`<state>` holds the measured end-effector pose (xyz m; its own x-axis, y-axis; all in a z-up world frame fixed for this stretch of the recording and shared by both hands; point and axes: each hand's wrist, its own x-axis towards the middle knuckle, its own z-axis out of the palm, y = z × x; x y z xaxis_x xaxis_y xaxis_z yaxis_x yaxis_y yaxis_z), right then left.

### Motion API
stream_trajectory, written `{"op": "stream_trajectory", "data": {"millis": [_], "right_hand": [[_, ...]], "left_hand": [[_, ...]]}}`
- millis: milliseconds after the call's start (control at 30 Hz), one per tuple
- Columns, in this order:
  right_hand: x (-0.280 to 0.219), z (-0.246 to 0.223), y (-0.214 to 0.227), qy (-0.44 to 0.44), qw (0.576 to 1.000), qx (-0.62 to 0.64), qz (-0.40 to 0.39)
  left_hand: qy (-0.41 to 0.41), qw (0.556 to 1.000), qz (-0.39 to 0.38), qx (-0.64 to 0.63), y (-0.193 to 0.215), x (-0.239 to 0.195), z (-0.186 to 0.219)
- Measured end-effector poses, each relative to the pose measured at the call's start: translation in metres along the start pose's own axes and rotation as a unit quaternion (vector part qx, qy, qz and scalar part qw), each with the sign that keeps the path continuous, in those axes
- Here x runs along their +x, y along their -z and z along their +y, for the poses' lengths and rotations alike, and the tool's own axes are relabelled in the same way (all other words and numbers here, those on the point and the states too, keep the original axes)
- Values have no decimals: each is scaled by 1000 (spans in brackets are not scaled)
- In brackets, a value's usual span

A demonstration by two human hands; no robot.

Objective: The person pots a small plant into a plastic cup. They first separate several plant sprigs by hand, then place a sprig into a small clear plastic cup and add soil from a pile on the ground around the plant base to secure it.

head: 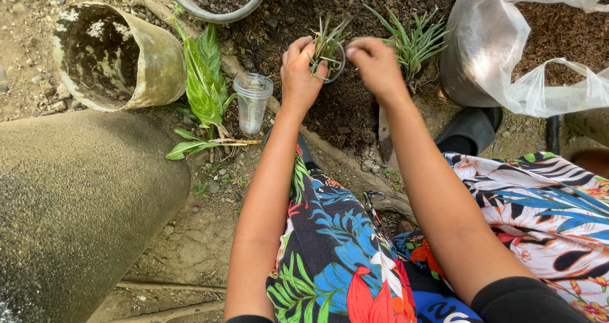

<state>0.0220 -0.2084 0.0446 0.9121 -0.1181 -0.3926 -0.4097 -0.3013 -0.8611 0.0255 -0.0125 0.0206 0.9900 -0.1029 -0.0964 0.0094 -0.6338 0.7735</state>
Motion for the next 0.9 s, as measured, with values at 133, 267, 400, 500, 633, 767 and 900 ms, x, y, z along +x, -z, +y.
{"op": "stream_trajectory", "data": {"millis": [133, 267, 400, 500, 633, 767, 900], "right_hand": [[-1, 5, 66, 109, 983, 41, 139], [4, 41, 195, 279, 904, -119, 301], [-8, 89, 283, 191, 866, -347, 307], [-10, 118, 287, 70, 889, -405, 202], [-3, 140, 268, -6, 907, -398, 138], [10, 147, 248, 16, 918, -359, 171], [12, 127, 249, 6, 925, -357, 127]], "left_hand": [[-3, 999, -15, 37, -1, 0, 6], [-10, 997, -27, 70, 9, 1, 9], [4, 997, -15, 82, 16, -5, 13], [-7, 993, -27, 112, 9, -3, 13], [-35, 991, -4, 131, -1, -1, 16], [-63, 985, 12, 158, -5, 4, 22], [-89, 982, 14, 165, -5, 11, 20]]}}
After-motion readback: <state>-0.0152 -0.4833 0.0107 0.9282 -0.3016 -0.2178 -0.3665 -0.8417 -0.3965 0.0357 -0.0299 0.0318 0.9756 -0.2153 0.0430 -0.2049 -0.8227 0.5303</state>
